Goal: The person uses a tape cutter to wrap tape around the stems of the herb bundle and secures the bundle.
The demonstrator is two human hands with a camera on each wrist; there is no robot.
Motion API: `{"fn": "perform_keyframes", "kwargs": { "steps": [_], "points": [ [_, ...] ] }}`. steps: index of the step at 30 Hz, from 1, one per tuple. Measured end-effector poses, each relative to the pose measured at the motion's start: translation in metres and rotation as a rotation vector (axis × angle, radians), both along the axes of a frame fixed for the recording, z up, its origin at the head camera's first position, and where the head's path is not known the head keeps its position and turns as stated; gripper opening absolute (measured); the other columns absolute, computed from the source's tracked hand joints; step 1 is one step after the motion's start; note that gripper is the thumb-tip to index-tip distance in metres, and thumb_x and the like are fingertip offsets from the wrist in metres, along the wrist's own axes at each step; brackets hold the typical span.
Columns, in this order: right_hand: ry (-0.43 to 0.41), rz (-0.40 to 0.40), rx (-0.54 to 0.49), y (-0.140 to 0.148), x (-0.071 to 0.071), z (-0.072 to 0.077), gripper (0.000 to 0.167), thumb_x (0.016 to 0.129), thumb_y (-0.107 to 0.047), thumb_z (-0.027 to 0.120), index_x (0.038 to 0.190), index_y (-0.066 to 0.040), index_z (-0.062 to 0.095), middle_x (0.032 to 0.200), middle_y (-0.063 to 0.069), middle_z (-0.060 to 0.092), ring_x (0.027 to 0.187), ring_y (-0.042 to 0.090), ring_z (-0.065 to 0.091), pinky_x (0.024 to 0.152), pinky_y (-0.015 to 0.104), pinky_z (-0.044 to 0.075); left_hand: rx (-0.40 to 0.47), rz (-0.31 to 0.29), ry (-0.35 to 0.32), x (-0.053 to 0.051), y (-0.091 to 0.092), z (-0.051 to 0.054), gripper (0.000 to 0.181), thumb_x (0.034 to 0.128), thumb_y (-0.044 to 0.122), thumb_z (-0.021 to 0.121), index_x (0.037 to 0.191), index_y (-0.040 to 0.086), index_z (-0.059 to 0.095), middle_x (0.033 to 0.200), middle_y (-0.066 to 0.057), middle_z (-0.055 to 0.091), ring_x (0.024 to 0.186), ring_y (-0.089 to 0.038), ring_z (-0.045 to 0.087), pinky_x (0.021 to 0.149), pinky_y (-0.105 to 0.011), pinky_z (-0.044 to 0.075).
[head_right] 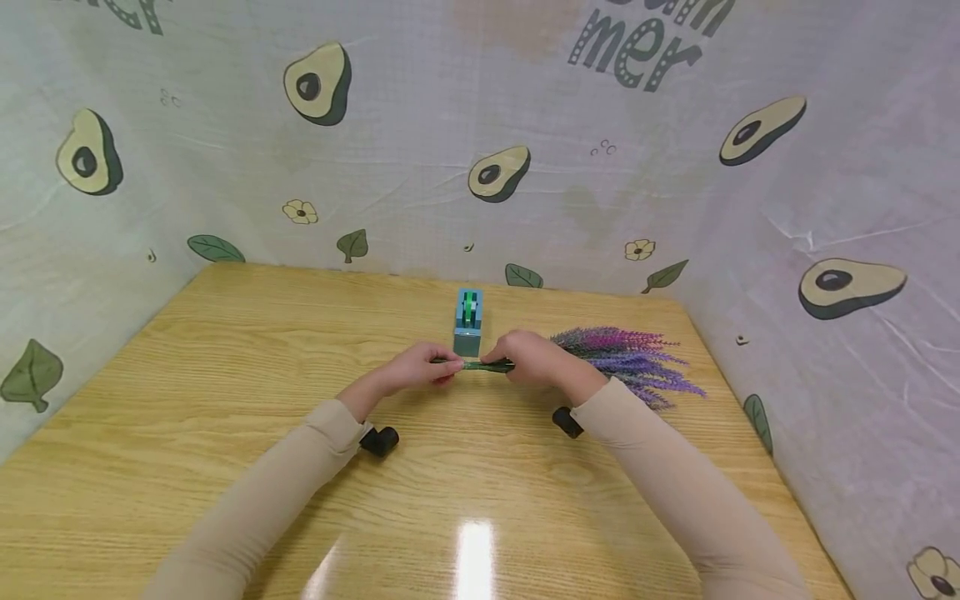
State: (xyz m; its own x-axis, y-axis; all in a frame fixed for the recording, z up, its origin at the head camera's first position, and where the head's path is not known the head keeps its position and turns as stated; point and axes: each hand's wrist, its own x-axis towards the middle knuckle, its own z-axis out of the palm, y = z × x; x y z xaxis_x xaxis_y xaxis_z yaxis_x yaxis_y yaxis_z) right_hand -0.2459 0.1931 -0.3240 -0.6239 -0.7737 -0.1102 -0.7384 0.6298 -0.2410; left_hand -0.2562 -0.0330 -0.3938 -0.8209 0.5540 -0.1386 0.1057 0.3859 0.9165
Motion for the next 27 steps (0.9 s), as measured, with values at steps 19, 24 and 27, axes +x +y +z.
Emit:
{"fn": "perform_keyframes", "kwargs": {
  "steps": [19, 24, 27],
  "points": [
    [0.034, 0.022, -0.011, -0.006, 0.019, -0.037, 0.038, 0.078, 0.006, 0.067, 0.115, -0.004, 0.066, 0.096, 0.007, 0.062, 0.085, 0.023, 0.059, 0.065, 0.031, 0.048, -0.087, 0.027, 0.055, 0.009, -0.062, -0.001, 0.063, 0.0812, 0.023, 0.075, 0.133, 0.000, 0.047, 0.126, -0.012, 0.051, 0.115, -0.029, 0.047, 0.098, -0.039, 0.039],
    [0.023, -0.001, 0.010, -0.006, 0.022, -0.042, 0.039, 0.081, 0.002, 0.067, 0.119, -0.005, 0.064, 0.101, 0.008, 0.059, 0.090, 0.025, 0.058, 0.069, 0.034, 0.048, -0.052, 0.034, 0.084, 0.012, -0.072, -0.001, 0.064, 0.0808, 0.022, 0.075, 0.133, -0.001, 0.047, 0.128, -0.015, 0.050, 0.116, -0.031, 0.046, 0.099, -0.041, 0.037],
    [0.039, -0.018, -0.008, -0.005, 0.024, -0.036, 0.042, 0.084, -0.011, 0.069, 0.125, -0.005, 0.059, 0.109, 0.010, 0.058, 0.099, 0.028, 0.056, 0.080, 0.040, 0.048, -0.043, 0.047, 0.109, 0.016, -0.078, 0.002, 0.065, 0.0807, 0.025, 0.075, 0.134, 0.001, 0.046, 0.129, -0.016, 0.049, 0.118, -0.032, 0.044, 0.099, -0.043, 0.037]
  ]
}}
